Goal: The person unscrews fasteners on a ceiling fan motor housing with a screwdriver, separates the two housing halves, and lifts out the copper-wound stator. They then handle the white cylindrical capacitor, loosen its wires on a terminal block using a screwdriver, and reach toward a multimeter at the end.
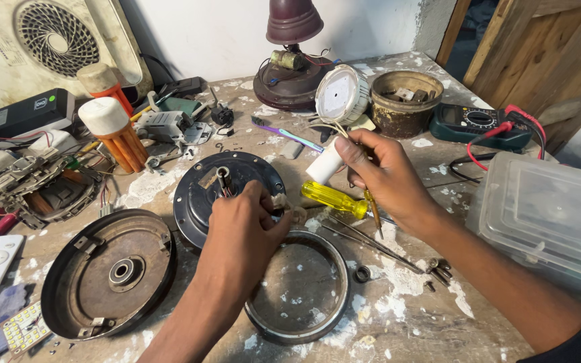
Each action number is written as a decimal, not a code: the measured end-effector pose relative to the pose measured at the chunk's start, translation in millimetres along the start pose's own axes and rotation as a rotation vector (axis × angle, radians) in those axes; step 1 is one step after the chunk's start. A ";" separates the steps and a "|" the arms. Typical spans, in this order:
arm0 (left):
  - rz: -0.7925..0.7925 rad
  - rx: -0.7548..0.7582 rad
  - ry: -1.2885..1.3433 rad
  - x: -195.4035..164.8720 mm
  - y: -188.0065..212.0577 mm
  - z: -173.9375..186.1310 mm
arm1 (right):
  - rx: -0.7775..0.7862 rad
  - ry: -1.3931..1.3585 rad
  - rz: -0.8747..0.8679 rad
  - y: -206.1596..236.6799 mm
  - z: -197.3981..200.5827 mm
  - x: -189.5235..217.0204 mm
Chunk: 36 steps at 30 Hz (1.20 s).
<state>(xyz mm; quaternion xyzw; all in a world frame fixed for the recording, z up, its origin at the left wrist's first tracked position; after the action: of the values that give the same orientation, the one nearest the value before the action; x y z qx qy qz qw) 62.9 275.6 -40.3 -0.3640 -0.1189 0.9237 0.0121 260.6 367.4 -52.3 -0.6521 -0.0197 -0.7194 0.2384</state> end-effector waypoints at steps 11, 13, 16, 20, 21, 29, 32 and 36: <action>-0.189 0.424 0.852 -35.7 9.5 -27.2 | 0.426 -0.318 0.101 10.6 -25.8 21.7; -0.138 0.420 0.803 -30.8 5.4 -30.5 | 0.440 -0.236 0.096 9.3 -26.3 23.5; -0.071 0.379 0.650 -21.8 0.7 -31.1 | 0.443 -0.064 0.061 8.3 -31.1 23.4; -0.107 0.512 1.041 -30.7 -1.2 -36.1 | 0.374 0.194 0.286 15.1 -37.5 51.5; -0.116 0.529 1.061 -30.8 -1.7 -35.9 | 0.352 0.263 0.381 20.2 -39.8 63.4; -0.137 0.461 1.136 -38.6 -10.5 -55.0 | -0.002 0.595 0.138 10.4 -10.8 116.0; -0.047 0.516 1.171 -43.8 -2.7 -74.7 | 0.063 0.920 -0.072 -2.9 24.4 119.5; -0.181 0.466 0.845 -49.3 7.4 -72.3 | 0.024 1.429 -0.222 -38.9 94.3 117.1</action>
<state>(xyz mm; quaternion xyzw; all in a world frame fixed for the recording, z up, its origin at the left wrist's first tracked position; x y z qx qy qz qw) 148.4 278.2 -60.0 -0.6829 0.0749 0.6923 0.2207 329.6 396.7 83.8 -0.0140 0.0669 -0.9897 0.1259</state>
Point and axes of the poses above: each hand's wrist, its own y-axis away from the middle knuckle, its own z-axis out of the back of the hand, x = y × z, the point moved 8 cm from there along -y, towards the middle knuckle, and after that the axes turned 3 degrees about x, right-handed, at the moved point
